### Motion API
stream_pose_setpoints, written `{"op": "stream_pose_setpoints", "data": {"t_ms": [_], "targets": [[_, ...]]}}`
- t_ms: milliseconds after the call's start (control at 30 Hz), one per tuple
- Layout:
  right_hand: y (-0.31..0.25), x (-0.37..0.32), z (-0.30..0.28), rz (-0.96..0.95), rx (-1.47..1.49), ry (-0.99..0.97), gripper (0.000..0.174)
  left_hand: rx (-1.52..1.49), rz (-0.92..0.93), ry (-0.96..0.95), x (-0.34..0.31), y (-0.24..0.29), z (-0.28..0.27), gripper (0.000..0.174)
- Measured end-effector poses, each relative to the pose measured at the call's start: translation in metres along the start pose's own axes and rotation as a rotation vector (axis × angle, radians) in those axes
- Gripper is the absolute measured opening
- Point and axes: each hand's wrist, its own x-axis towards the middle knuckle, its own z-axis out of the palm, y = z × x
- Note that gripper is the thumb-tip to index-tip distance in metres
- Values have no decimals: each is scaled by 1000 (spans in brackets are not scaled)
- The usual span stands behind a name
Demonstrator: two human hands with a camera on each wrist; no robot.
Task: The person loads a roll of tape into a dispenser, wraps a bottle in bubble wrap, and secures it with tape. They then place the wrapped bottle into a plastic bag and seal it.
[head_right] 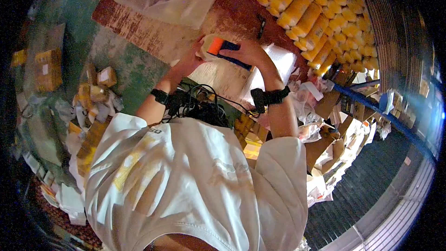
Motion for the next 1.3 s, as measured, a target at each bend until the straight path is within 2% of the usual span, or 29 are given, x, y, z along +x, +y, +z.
{"op": "stream_pose_setpoints", "data": {"t_ms": [33,133,200,333,433,533,567,633,667,700,800,900,1000,1033,1133,1200,1300], "targets": [[5,1,3,-51,23,23,60,-257,-165,58,-7,16,10,83],[20,12,7,-98,69,49,58,-31,27,61,10,-13,9,72],[22,13,4,-26,70,11,56,12,27,99,10,-11,11,69],[5,8,-2,61,18,101,62,91,-66,177,28,6,16,67],[25,13,18,137,22,190,62,87,-31,118,32,18,9,69],[45,0,48,-322,132,644,72,106,-80,144,32,34,2,67],[59,-2,68,-113,192,546,72,107,-115,155,28,40,-1,64],[60,2,84,140,256,343,72,185,-179,190,21,56,1,62],[64,-1,93,351,332,148,74,259,-215,217,16,61,3,61],[57,-4,98,322,399,188,74,331,-246,240,14,66,6,61],[48,3,102,236,524,271,76,1074,370,387,51,51,-18,51],[43,18,98,211,503,254,74,1087,662,184,76,54,-11,42],[51,31,119,175,531,324,73,1101,682,-55,91,68,-23,51],[51,30,118,206,575,261,73,1142,690,-32,94,73,-21,45],[60,37,141,207,546,321,74,1225,672,31,86,72,-28,33],[69,37,150,263,468,220,79,1218,659,54,89,75,-37,34],[80,54,167,282,484,157,84,1280,533,118,90,79,-54,47]]}}
